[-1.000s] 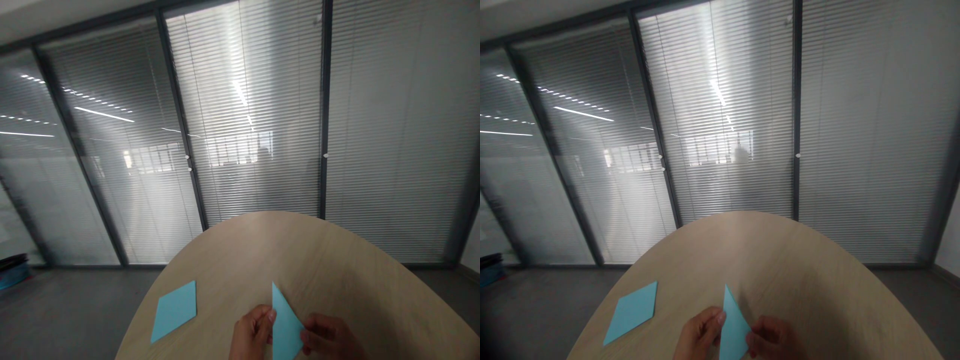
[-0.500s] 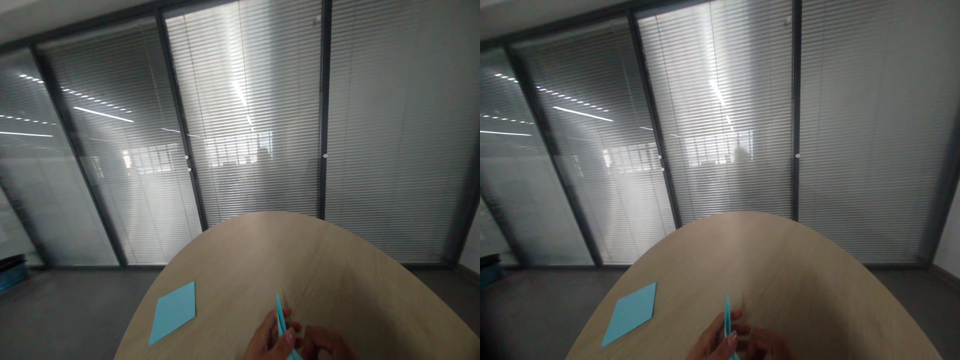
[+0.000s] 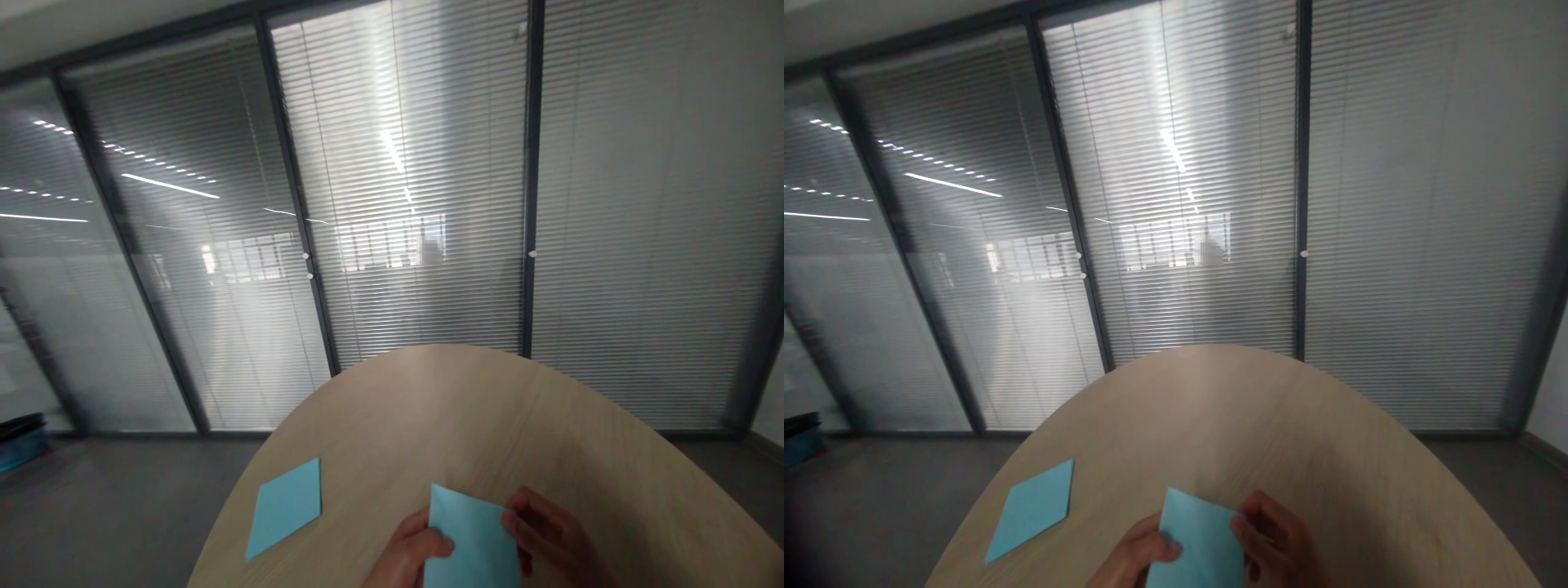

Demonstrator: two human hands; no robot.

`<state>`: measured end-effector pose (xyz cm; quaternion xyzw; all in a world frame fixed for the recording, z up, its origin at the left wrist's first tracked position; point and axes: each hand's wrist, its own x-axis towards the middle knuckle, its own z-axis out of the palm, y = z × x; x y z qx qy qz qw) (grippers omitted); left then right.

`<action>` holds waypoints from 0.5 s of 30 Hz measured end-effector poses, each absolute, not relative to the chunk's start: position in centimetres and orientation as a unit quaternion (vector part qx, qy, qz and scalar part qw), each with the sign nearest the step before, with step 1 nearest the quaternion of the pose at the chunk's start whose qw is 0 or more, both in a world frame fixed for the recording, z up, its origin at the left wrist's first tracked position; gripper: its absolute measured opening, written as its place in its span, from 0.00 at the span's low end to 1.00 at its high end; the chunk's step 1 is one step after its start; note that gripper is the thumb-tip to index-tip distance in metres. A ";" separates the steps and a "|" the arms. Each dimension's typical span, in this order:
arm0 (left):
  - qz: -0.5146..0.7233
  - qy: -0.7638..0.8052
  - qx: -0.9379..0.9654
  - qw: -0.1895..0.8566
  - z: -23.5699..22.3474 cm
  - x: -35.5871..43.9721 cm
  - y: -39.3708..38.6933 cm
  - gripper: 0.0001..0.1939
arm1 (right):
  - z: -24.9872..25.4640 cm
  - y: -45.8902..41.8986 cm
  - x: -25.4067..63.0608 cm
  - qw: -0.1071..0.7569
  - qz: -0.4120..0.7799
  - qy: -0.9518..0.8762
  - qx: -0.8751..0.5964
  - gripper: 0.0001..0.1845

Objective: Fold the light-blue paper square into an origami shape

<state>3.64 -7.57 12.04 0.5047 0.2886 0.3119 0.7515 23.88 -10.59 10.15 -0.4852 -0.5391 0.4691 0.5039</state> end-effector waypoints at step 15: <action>0.294 0.332 0.557 0.703 11.9 3.7 -7.6 0.27 | 8.1 -9.9 24.0 0.503 0.404 -0.545 -0.535 0.33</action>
